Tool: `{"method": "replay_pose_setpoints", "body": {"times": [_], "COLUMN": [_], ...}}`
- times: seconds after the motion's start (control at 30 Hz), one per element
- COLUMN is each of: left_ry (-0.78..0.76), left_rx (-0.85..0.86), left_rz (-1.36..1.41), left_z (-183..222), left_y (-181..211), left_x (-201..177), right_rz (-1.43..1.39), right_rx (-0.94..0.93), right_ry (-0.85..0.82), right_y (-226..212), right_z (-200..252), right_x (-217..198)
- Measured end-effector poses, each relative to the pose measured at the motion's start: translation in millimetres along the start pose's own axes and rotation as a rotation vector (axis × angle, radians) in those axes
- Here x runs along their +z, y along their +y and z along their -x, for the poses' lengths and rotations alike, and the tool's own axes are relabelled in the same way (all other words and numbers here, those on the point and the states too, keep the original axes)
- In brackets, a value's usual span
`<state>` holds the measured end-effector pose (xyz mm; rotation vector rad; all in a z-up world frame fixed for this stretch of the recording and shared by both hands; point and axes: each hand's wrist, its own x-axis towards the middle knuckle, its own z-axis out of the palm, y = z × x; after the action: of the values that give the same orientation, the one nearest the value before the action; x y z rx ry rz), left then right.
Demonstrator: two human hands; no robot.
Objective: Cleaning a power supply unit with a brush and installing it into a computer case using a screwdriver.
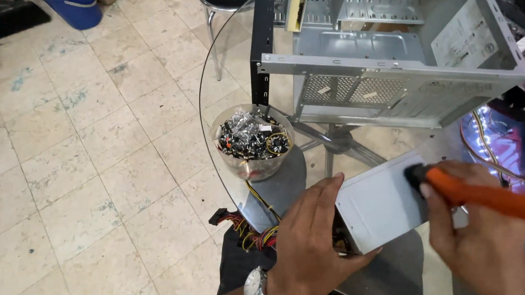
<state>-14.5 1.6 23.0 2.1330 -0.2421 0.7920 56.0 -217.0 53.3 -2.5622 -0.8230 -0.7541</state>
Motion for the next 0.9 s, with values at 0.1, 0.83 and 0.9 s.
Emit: {"method": "replay_pose_setpoints", "body": {"times": [0.1, 0.83, 0.9], "left_ry": [-0.076, 0.189, 0.265], "left_rx": [0.048, -0.106, -0.213], "left_rz": [0.052, 0.142, 0.110], "left_z": [3.9, -20.0, -12.1], "left_y": [-7.3, -146.8, -139.7], "left_x": [1.1, -67.2, -68.2], "right_rz": [-0.392, -0.434, -0.395], "right_rx": [0.189, 0.491, 0.774], "right_ry": [-0.015, 0.256, -0.192], "right_y": [-98.9, 1.7, 58.6], "right_z": [-5.7, 41.8, 68.4], "right_x": [-12.2, 40.5, 42.6]}}
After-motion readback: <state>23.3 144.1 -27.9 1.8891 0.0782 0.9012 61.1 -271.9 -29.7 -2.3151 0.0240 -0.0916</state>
